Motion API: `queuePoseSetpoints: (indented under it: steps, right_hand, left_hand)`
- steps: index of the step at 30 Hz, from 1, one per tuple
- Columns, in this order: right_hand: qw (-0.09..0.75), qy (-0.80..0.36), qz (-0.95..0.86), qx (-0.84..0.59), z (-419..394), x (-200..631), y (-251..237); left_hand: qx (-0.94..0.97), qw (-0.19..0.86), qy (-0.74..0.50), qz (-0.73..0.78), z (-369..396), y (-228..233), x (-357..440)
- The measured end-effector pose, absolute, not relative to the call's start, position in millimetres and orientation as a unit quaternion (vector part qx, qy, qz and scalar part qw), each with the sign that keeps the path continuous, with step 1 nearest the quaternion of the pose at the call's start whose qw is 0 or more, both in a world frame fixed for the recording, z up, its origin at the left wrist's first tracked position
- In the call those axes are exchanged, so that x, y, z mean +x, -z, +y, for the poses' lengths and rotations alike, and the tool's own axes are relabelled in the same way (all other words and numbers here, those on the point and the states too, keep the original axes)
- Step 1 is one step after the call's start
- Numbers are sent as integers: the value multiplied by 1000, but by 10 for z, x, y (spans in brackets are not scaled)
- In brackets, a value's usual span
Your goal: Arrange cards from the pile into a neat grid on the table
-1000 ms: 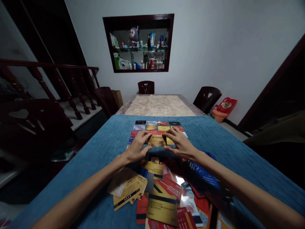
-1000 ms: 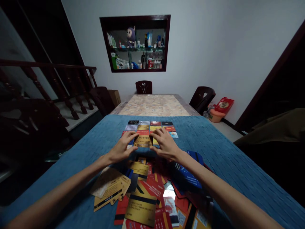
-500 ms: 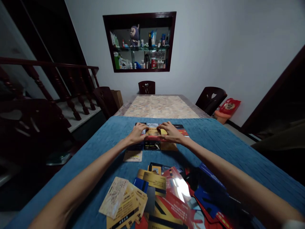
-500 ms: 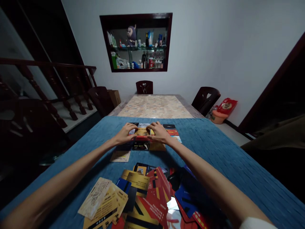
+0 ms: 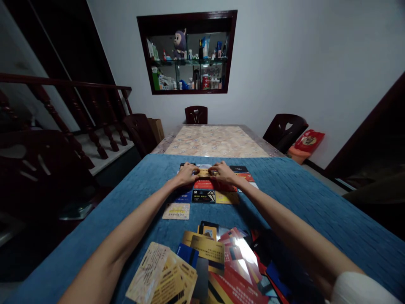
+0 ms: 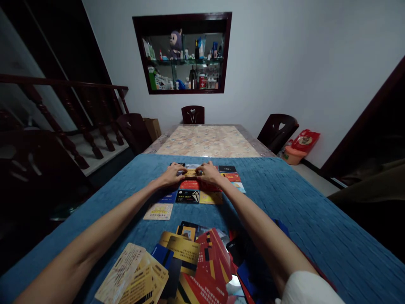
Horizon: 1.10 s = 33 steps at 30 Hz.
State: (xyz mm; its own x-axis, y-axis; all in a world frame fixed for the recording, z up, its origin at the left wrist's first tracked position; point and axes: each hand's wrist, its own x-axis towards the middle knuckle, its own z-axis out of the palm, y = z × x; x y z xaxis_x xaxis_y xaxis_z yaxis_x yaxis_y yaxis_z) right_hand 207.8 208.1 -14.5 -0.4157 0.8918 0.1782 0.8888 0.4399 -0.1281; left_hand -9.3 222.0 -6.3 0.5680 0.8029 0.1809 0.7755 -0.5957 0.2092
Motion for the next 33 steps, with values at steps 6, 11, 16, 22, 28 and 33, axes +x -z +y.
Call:
queuePoseSetpoints:
  steps: [6, 11, 16, 22, 28, 33]
  right_hand:
    - [86, -5, -828, -554, 2102, 2034, 174]
    - [70, -3, -825, -560, 2118, 2011, 182]
    - [59, 3, -827, -559, 2116, 1995, 180]
    - [58, 13, -824, -563, 2055, 1980, 151]
    - [52, 16, -825, -562, 2071, 1968, 155]
    - [43, 16, -823, -567, 2084, 1972, 169]
  left_hand:
    - [884, 47, -116, 451, 2267, 124, -81]
    - [883, 51, -116, 452, 2274, 147, -74]
    - [883, 42, -123, 451, 2278, 174, -58]
    - [887, 32, -119, 444, 2283, 199, -69]
    - [898, 14, -126, 422, 2267, 201, -67]
    - [904, 10, -117, 411, 2289, 206, -55]
